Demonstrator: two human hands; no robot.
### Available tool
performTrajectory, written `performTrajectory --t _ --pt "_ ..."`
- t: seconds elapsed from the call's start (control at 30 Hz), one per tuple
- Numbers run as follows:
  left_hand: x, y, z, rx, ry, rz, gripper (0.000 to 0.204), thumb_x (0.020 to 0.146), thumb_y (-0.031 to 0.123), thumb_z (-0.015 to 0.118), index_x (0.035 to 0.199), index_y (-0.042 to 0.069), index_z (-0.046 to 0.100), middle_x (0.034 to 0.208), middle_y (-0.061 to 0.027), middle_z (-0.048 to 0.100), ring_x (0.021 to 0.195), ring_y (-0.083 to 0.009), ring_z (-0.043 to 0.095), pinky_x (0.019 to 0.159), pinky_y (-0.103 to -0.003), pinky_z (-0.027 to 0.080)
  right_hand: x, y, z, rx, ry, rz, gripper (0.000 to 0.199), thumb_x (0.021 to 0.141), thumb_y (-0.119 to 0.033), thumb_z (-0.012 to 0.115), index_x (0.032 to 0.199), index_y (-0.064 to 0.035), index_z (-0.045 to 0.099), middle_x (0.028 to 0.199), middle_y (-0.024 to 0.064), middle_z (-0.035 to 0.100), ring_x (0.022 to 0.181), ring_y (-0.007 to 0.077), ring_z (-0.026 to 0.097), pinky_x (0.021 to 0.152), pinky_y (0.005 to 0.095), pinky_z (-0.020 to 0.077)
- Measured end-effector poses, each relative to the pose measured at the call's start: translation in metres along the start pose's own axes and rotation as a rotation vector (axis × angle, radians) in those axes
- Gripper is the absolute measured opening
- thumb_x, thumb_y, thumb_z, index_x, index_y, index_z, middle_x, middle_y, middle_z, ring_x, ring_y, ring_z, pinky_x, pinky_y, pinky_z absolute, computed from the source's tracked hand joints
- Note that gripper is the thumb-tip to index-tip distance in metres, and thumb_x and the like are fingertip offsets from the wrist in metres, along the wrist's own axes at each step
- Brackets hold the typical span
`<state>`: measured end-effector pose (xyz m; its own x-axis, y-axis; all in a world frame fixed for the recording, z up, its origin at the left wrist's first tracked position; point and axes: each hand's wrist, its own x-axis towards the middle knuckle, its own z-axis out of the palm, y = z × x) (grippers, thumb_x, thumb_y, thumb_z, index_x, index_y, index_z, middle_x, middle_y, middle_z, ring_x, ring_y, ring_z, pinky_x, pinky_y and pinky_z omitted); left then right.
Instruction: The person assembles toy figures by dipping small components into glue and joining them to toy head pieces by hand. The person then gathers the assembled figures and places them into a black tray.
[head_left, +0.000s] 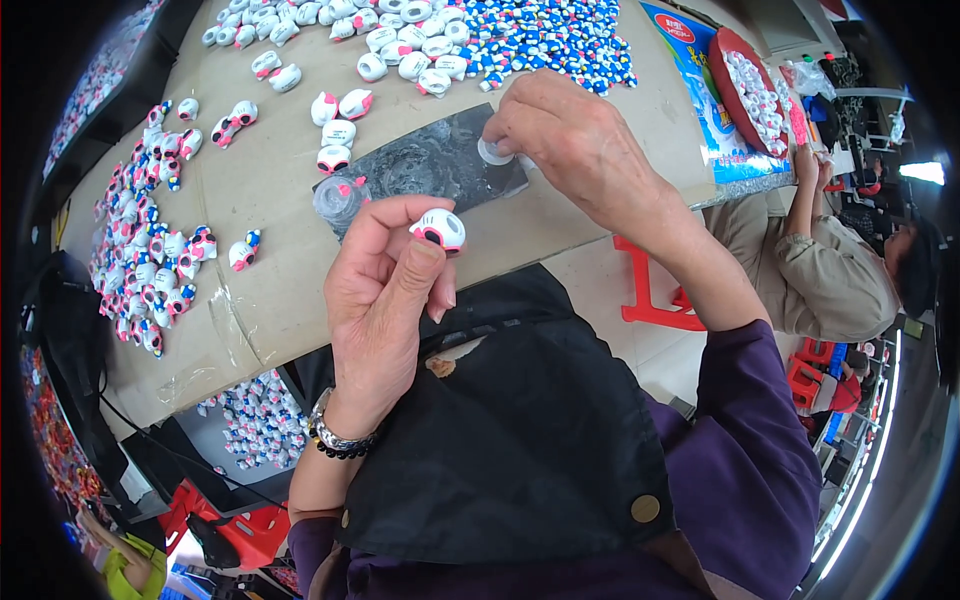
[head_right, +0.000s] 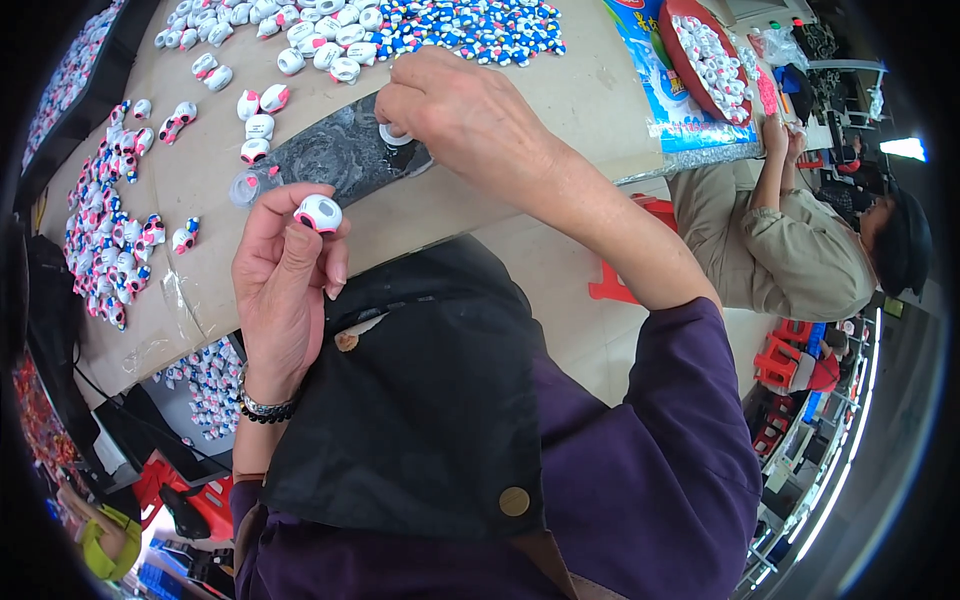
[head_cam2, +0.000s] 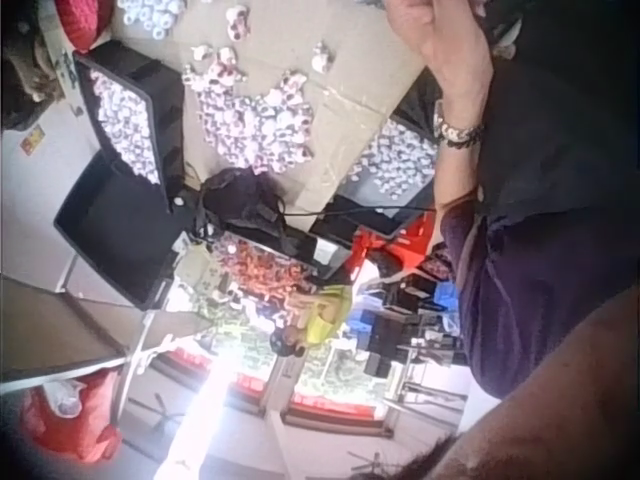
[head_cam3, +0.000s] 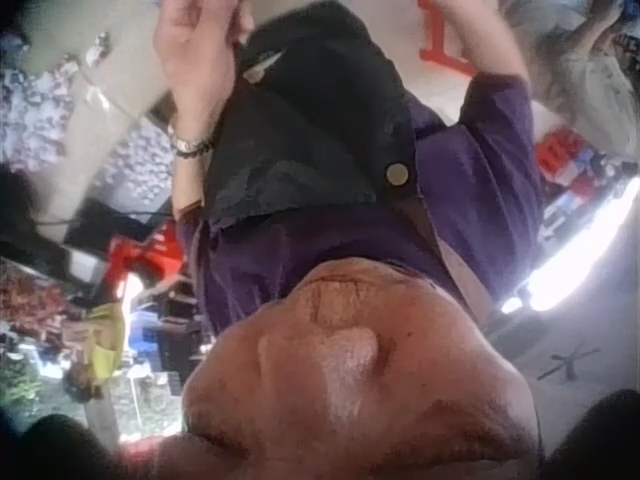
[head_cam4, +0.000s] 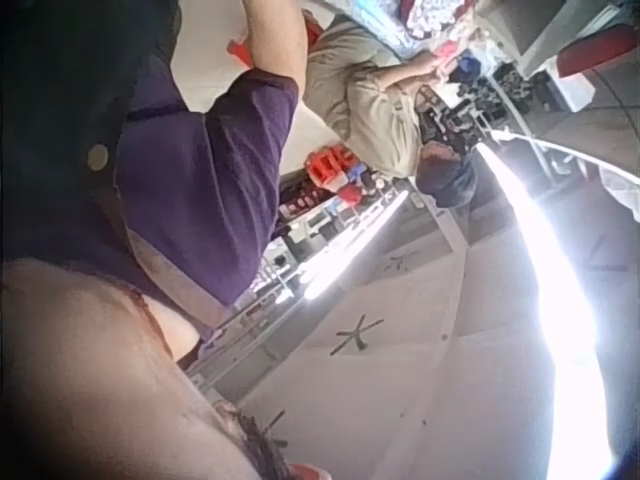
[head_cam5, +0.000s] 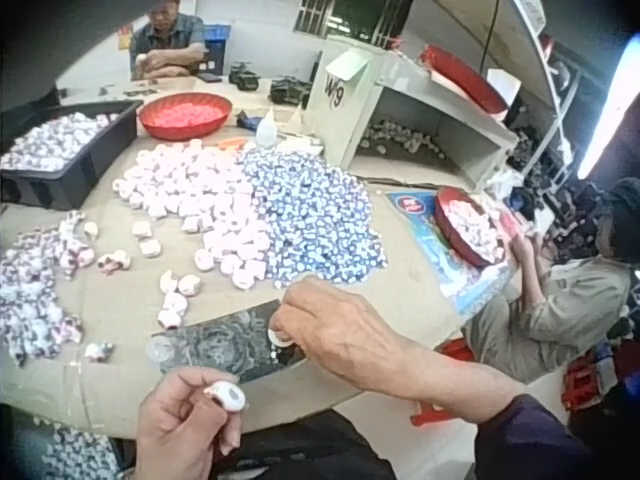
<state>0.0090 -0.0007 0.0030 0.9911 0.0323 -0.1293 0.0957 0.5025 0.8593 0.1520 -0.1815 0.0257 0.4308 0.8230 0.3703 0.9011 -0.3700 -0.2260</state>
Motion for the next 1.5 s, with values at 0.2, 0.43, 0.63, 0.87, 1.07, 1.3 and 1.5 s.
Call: performTrajectory --t 0.2,0.43,0.63,0.87,1.07,1.3,1.5 --pt "0.009 0.003 0.006 0.084 0.007 0.046 0.026 0.098 0.018 0.055 0.117 0.0 0.053 0.081 0.0003 0.057 0.061 -0.003 0.048 0.053 -0.017 0.037 -0.001 -0.007 -0.002 0.012 0.021 0.055 0.014 0.072 0.005 0.063 0.084 -0.0022 0.061 0.08 0.0084 0.056 0.082 0.0275 0.059 0.069 0.0356 0.0487" --pt "0.019 0.001 0.015 0.066 0.022 0.066 0.024 0.099 0.015 0.053 0.117 0.0 0.051 0.08 -0.0012 0.058 0.061 -0.0045 0.049 0.053 -0.019 0.037 -0.006 -0.004 0.001 0.517 0.287 0.44 0.011 0.079 -0.001 0.069 0.089 -0.0001 0.069 0.075 0.0048 0.064 0.066 0.0127 0.061 0.059 0.0255 0.0483" --pt "0.028 -0.006 0.021 0.043 0.028 0.093 0.02 0.099 0.014 0.052 0.114 0.001 0.051 0.079 -0.0016 0.057 0.062 -0.0052 0.05 0.053 -0.02 0.038 -0.011 -0.012 -0.003 1.01 0.335 0.743 0.01 0.085 0.003 0.065 0.095 0.003 0.068 0.087 0.0062 0.066 0.073 0.0101 0.06 0.065 0.0227 0.0491" --pt "0.032 -0.009 0.024 0.106 0.013 0.123 0.018 0.099 0.014 0.052 0.112 0.001 0.05 0.078 -0.0013 0.057 0.062 -0.0047 0.05 0.053 -0.019 0.038 -0.007 -0.035 -0.006 0.969 0.453 0.517 0.007 0.081 0.004 0.068 0.088 0.003 0.069 0.078 0.0037 0.063 0.071 0.0084 0.059 0.061 0.0212 0.0473" --pt "0.029 -0.01 0.021 0.183 -0.016 0.193 0.017 0.097 0.011 0.055 0.11 0.0 0.05 0.082 -0.0027 0.06 0.063 -0.0044 0.051 0.054 -0.018 0.04 -0.01 -0.038 -0.005 0.703 0.393 0.404 0.01 0.074 0.005 0.071 0.084 0.0006 0.07 0.076 0.0058 0.06 0.066 0.0124 0.058 0.058 0.0239 0.0455" --pt "0.018 -0.009 0.016 0.506 0.037 0.363 0.011 0.092 0.005 0.061 0.098 -0.003 0.056 0.078 -0.0036 0.062 0.062 -0.0047 0.056 0.054 -0.02 0.045 -0.013 -0.055 -0.005 0.687 0.345 0.39 0.012 0.073 0.004 0.074 0.083 -0.0005 0.07 0.074 0.0038 0.06 0.069 0.011 0.057 0.059 0.0236 0.0428" --pt "-0.003 -0.002 0.001 0.593 0.083 0.326 0.014 0.091 0.003 0.063 0.101 -0.004 0.057 0.078 -0.0051 0.063 0.064 -0.0068 0.058 0.058 -0.02 0.047 -0.009 -0.064 0.009 0.742 0.32 0.235 0.014 0.073 0.003 0.074 0.086 -0.0015 0.07 0.079 0.0069 0.062 0.069 0.0163 0.058 0.06 0.0268 0.0445"
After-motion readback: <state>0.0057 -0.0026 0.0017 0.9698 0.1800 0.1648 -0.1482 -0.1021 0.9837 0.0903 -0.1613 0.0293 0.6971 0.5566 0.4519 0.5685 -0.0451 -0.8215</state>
